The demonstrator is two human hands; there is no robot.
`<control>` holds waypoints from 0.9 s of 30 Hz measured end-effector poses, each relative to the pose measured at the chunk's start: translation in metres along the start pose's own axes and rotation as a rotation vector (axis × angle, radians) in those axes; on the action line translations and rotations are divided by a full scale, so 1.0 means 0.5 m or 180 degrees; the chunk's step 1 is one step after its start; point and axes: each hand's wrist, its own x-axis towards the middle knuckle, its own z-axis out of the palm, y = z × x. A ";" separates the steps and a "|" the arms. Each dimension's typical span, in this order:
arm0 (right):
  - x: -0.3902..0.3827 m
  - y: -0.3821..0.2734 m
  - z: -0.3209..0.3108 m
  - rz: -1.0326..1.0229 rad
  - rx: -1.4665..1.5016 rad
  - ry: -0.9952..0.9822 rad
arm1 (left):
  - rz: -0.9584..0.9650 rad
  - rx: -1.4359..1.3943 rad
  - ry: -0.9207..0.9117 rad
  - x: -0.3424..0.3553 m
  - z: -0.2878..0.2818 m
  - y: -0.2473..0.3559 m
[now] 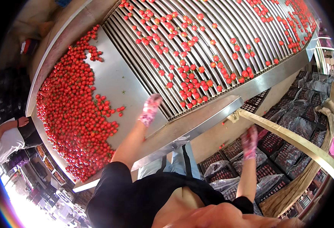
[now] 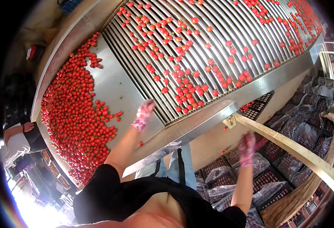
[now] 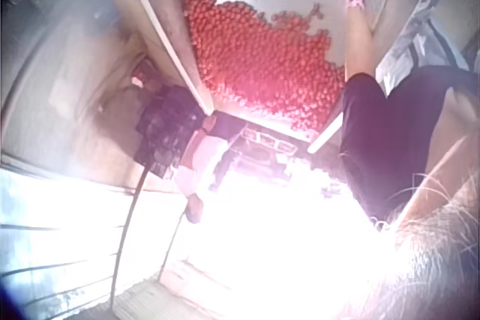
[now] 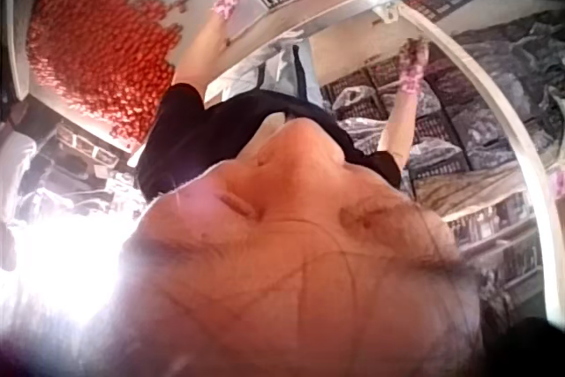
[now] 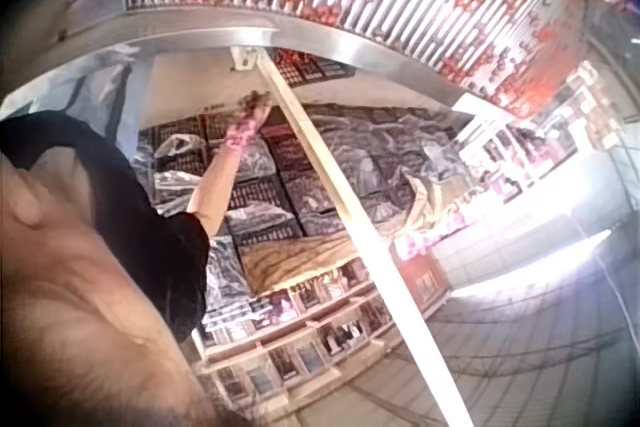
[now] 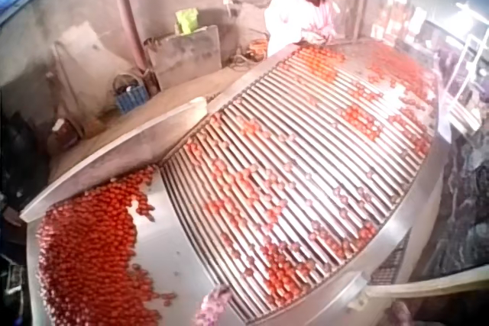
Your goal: The person sorts tomatoes on a conveyor belt by hand, moving them between different sections of the belt.
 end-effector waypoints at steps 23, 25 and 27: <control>0.330 0.192 0.736 -0.4217 -0.6339 -0.4994 | -0.0624 0.3610 0.1946 0.182 -0.265 -0.125; 0.379 0.185 0.839 -0.4752 -0.6295 -0.4507 | -0.0742 0.3574 0.1833 0.185 -0.273 -0.118; 0.416 0.185 0.959 -0.5155 -0.6409 -0.3616 | -0.0781 0.3526 0.1809 0.173 -0.284 -0.127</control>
